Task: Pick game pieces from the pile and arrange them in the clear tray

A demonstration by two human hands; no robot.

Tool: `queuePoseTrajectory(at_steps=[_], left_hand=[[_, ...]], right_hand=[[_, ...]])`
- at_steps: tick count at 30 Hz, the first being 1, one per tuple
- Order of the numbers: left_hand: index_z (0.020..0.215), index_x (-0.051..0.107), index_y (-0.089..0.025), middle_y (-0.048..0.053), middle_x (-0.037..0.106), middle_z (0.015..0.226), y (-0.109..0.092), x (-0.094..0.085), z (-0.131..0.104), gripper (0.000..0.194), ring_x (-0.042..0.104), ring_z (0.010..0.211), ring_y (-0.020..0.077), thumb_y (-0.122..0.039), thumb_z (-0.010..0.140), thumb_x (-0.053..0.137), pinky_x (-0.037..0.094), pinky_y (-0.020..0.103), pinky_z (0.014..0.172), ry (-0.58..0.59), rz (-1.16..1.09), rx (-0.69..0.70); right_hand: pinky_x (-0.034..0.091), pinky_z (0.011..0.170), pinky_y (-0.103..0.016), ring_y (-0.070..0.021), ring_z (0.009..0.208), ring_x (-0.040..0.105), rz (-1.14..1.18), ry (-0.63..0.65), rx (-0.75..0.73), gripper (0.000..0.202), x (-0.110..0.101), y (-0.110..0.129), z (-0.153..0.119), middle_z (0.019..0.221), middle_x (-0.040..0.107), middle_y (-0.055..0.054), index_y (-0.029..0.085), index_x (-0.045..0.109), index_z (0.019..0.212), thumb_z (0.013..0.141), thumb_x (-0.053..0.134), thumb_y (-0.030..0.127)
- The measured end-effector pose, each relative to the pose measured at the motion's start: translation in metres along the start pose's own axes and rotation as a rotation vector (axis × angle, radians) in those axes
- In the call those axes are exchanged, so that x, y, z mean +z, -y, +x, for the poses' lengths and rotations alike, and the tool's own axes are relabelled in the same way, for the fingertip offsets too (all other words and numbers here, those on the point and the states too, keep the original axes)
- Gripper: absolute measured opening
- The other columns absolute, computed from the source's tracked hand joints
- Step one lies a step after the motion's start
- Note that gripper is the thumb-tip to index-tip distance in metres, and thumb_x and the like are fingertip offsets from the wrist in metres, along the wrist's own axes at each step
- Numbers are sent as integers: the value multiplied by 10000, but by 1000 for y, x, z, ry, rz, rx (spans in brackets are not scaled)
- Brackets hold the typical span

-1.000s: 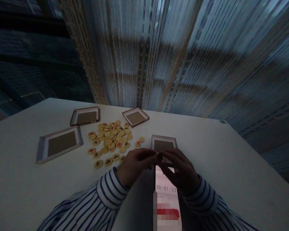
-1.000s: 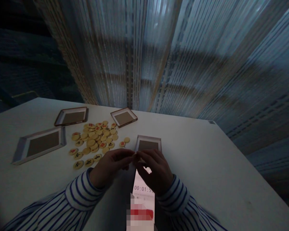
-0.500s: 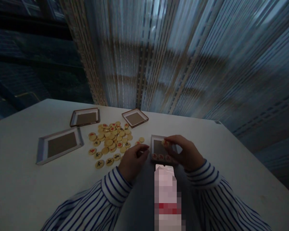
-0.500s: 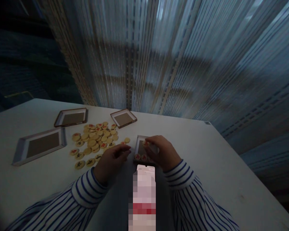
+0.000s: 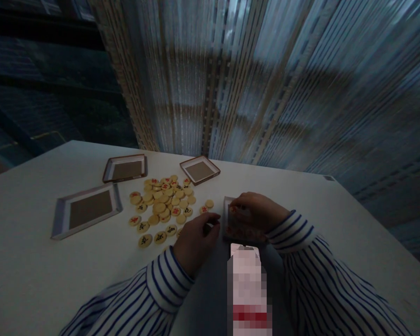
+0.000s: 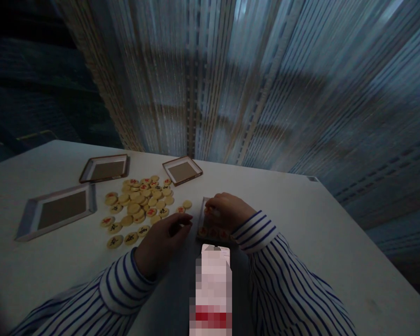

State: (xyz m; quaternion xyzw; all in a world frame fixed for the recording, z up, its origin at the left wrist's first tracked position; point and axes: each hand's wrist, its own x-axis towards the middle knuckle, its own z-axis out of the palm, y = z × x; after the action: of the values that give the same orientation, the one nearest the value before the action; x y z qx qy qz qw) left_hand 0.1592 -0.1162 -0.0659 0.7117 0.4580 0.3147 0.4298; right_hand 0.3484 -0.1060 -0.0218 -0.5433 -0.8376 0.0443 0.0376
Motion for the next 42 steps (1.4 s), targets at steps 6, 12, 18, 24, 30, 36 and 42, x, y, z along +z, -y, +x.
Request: queuePoseTrajectory(at_steps=[6, 12, 18, 24, 30, 36, 42], left_hand=[[948, 643, -158, 24, 645, 632, -2, 0, -3, 257, 575, 546, 147, -223, 735, 515, 436, 255, 548, 19, 21, 4], [953, 649, -162, 24, 641, 632, -1, 2, -4, 262, 583, 564, 151, -214, 726, 528, 447, 257, 572, 16, 57, 29], [965, 649, -160, 26, 643, 652, -1, 1, -6, 267, 579, 564, 145, -195, 730, 527, 450, 254, 586, -17, 106, 83], [986, 637, -146, 34, 644, 671, 1, 2, -5, 272, 568, 560, 140, -189, 747, 513, 446, 254, 585, -8, 148, 102], [991, 634, -148, 37, 651, 700, 3, 3, -5, 272, 558, 545, 129, -187, 752, 510, 450, 246, 577, -22, 208, 122], [992, 629, -151, 39, 660, 733, 1, 4, -6, 277, 568, 560, 131, -167, 737, 522, 469, 264, 595, -21, 276, 137], [965, 638, -145, 39, 665, 727, 0, 4, -8, 254, 577, 552, 129, -160, 736, 529, 482, 263, 582, -35, 300, 161]], right_hand=[[379, 589, -229, -139, 655, 564, 17, 143, 73, 164, 12, 6, 2, 745, 661, -51, 174, 660, 795, 767, 514, 241], [353, 563, -218, -128, 647, 557, -10, 133, 88, 148, 20, 8, 4, 736, 655, -40, 192, 660, 770, 757, 525, 250], [366, 569, -208, -125, 676, 564, 1, 135, 64, 142, 14, 12, 3, 808, 652, -51, 182, 672, 789, 758, 539, 223], [361, 548, -208, -122, 642, 566, -17, 155, 27, 149, 14, 10, 4, 782, 654, -49, 184, 679, 785, 767, 533, 215], [383, 605, -238, -161, 738, 601, -1, 148, 45, 199, 18, 5, 3, 862, 670, -65, 203, 672, 911, 776, 533, 246], [352, 577, -235, -166, 722, 601, -28, 193, 69, 196, 20, 4, 4, 828, 674, -63, 202, 676, 853, 782, 499, 249], [347, 583, -234, -168, 738, 598, -28, 237, 92, 209, 13, 11, 6, 848, 672, -68, 198, 675, 868, 787, 484, 230]])
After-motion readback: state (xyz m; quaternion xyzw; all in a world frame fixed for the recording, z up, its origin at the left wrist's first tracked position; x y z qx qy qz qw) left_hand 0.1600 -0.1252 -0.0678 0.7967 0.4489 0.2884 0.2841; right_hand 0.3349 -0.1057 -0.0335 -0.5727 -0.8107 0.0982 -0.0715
